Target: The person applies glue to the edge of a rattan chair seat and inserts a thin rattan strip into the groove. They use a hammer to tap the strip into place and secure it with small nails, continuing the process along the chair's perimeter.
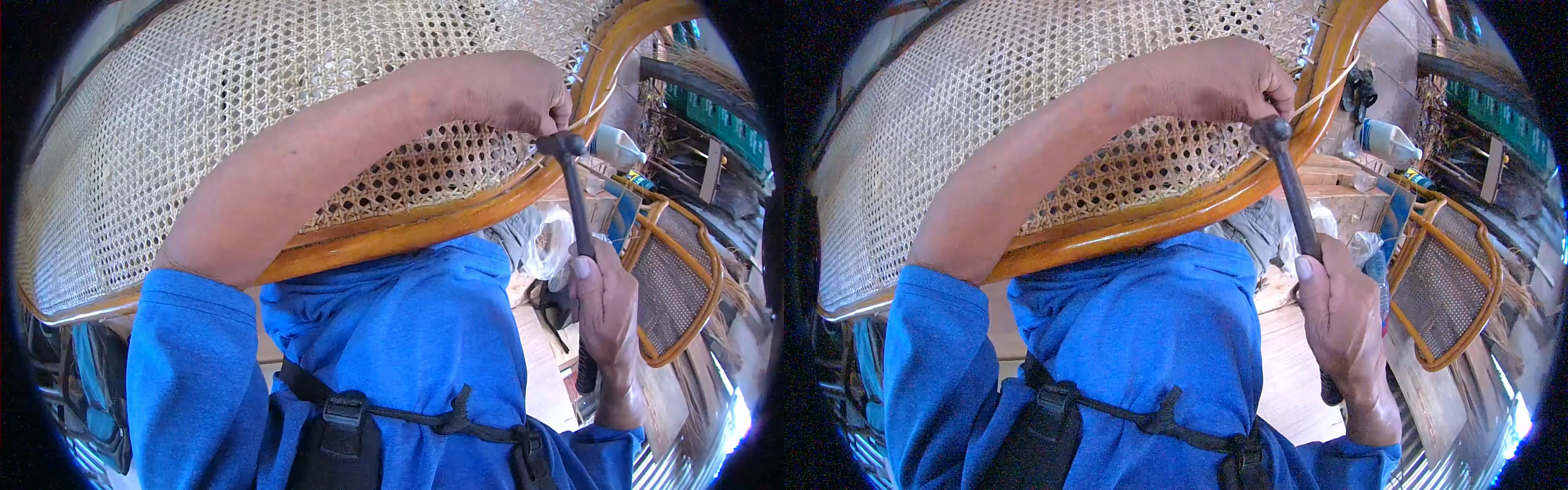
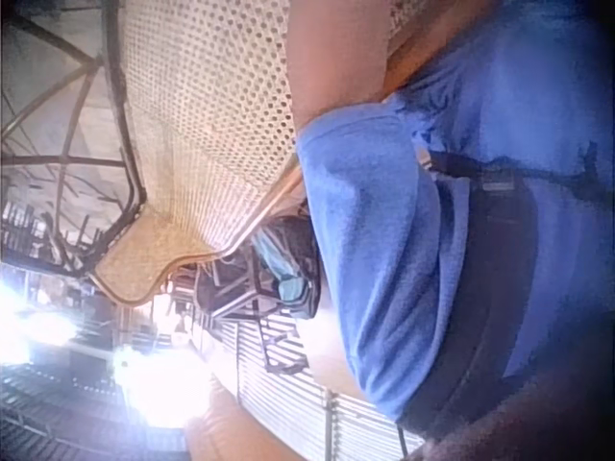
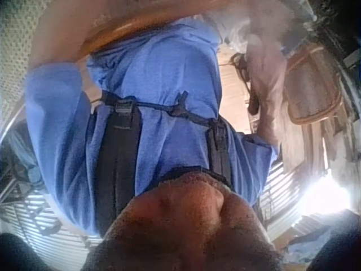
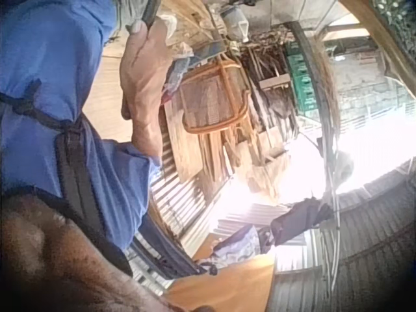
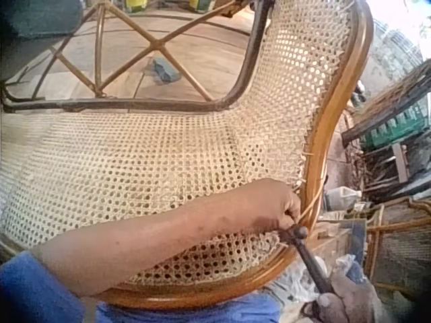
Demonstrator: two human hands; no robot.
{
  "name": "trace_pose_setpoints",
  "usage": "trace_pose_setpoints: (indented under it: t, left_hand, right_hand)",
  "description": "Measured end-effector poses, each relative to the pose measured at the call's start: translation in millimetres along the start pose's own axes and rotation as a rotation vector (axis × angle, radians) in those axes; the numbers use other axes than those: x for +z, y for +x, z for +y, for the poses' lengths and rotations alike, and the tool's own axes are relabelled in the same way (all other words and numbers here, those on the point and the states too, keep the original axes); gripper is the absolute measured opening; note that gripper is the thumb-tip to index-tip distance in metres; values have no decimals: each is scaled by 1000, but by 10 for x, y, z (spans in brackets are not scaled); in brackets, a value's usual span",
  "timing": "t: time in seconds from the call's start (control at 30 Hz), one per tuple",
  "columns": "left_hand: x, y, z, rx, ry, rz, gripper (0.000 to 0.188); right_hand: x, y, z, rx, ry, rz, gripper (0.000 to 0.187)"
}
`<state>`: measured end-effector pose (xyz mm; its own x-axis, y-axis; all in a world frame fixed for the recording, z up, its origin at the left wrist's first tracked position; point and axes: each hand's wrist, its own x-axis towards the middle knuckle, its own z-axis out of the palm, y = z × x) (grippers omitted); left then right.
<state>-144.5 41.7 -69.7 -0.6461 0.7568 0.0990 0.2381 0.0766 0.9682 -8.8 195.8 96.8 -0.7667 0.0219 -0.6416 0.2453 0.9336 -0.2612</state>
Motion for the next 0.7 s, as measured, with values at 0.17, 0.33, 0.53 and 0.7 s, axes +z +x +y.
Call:
trace_pose_setpoints:
  t: [0.17,0.33,0.53,0.7]
  left_hand:
    - [-12,-14,12,-19,-22,-10,17]
    - [5,-13,-3,-27,-99,-33,14]
    - [-23,-2,26,-52,-92,-42,17]
    - [-3,28,-51,-16,-86,-30,19]
  right_hand:
    - [46,8,-78,-138,-171,63,26]
    - [-5,53,-51,-96,-278,-36,23]
    - [-21,49,-33,-35,-268,-39,28]
    - [-98,-35,-107,36,-63,-54,26]
